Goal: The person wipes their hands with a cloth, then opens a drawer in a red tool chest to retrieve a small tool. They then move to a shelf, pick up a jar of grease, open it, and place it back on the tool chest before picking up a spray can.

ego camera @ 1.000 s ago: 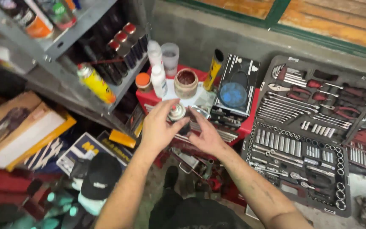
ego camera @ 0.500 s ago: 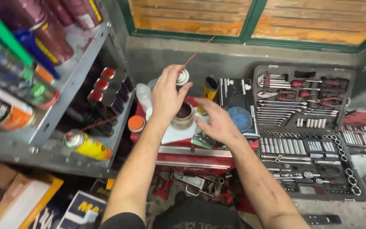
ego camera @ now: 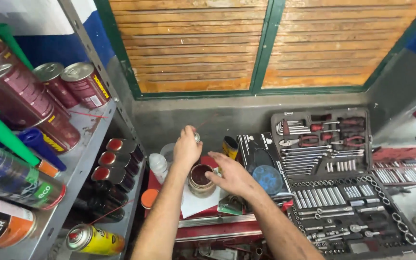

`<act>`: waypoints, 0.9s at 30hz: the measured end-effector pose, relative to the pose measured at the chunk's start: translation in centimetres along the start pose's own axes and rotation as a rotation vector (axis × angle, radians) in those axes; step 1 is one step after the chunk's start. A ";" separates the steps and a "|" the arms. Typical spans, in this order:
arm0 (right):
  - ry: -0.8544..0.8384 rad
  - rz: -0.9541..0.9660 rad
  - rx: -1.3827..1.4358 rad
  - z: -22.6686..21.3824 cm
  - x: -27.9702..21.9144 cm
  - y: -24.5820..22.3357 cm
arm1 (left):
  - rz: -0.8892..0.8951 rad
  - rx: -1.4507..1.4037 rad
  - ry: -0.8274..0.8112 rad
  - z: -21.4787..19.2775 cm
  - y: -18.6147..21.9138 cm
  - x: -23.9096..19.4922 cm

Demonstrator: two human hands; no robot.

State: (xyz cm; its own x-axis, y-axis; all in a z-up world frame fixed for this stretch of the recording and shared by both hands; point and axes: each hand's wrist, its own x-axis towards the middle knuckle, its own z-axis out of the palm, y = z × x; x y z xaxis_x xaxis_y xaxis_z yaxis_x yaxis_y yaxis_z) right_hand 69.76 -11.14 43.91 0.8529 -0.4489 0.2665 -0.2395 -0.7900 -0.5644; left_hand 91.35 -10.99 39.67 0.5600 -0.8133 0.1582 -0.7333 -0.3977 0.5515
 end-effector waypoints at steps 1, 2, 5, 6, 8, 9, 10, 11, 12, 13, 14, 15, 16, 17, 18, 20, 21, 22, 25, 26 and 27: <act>-0.023 0.027 0.010 -0.1 -0.2 -0.2 | -0.019 0.018 -0.034 0.6 -0.5 0.3; -0.032 0.023 0.005 -0.5 -0.2 -0.4 | -0.026 0.010 -0.030 0.8 -0.7 0.6; -0.029 0.010 -0.083 -1.2 -1.0 -0.4 | -0.032 0.041 -0.042 0.6 -0.9 0.9; 0.020 0.010 -0.212 -1.4 -1.5 0.3 | -0.032 0.040 -0.062 -0.1 -0.7 0.6; 0.062 0.019 -0.339 -2.4 -3.1 0.2 | -0.036 0.036 -0.094 -1.5 -0.2 -0.6; 0.018 0.225 -0.492 -3.4 -4.0 -0.6 | -0.027 0.050 -0.098 -2.3 0.2 -1.2; -0.025 0.432 -0.645 -4.5 -5.0 -1.4 | -0.018 0.063 -0.101 -3.1 0.5 -1.8; -0.032 0.440 -0.651 -4.7 -5.5 -1.1 | -0.018 0.054 -0.109 -3.1 0.5 -2.5; -0.070 0.568 -0.665 -4.9 -6.0 -0.9 | 0.027 0.067 -0.024 -3.2 0.5 -3.3; -0.107 0.696 -0.677 -5.1 -6.4 -0.7 | 0.070 0.079 0.063 -3.3 0.4 -4.0; -0.112 0.703 -0.684 -5.2 -6.5 -0.6 | 0.071 0.070 0.057 -4.0 0.9 -5.6; -0.118 0.702 -0.664 -5.4 -6.4 -0.6 | 0.114 0.039 0.147 -4.9 1.4 -7.0; -0.124 0.700 -0.645 -5.5 -6.3 -0.6 | 0.156 0.007 0.237 -5.8 1.9 -8.5; -0.130 0.705 -0.646 -5.4 -6.6 -0.4 | 0.155 0.004 0.231 -5.3 1.4 -9.7; -0.070 0.642 -0.618 -5.4 -6.8 -0.3 | 0.223 -0.012 0.332 -4.7 0.9 -10.8; -0.009 0.576 -0.595 -5.6 -7.2 -0.4 | 0.290 -0.031 0.437 -3.6 0.2 -13.2; 0.055 0.576 -0.627 -5.7 -7.5 -0.6 | 0.358 -0.050 0.476 -2.8 -0.2 -14.7; 0.119 0.576 -0.658 -5.7 -7.8 -0.9 | 0.427 -0.069 0.514 -2.1 -0.5 -16.2; -0.066 0.805 -0.519 -6.2 -7.5 -0.5 | 0.318 -0.264 0.277 3.0 -2.4 -22.1; -0.070 0.796 -0.520 -6.3 -7.6 -0.5 | 0.311 -0.262 0.283 4.5 -3.2 -22.7; 0.001 0.712 -0.540 -6.3 -7.6 -0.4 | 0.230 -0.325 0.269 6.1 -4.0 -23.4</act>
State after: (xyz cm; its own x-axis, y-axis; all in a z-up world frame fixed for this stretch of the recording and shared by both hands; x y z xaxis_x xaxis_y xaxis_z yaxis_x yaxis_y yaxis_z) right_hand 60.47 -10.08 47.03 0.4186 -0.9082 -0.0060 -0.8980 -0.4129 -0.1519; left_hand 78.79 7.05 28.79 0.5087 -0.7086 0.4890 -0.7156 -0.0322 0.6978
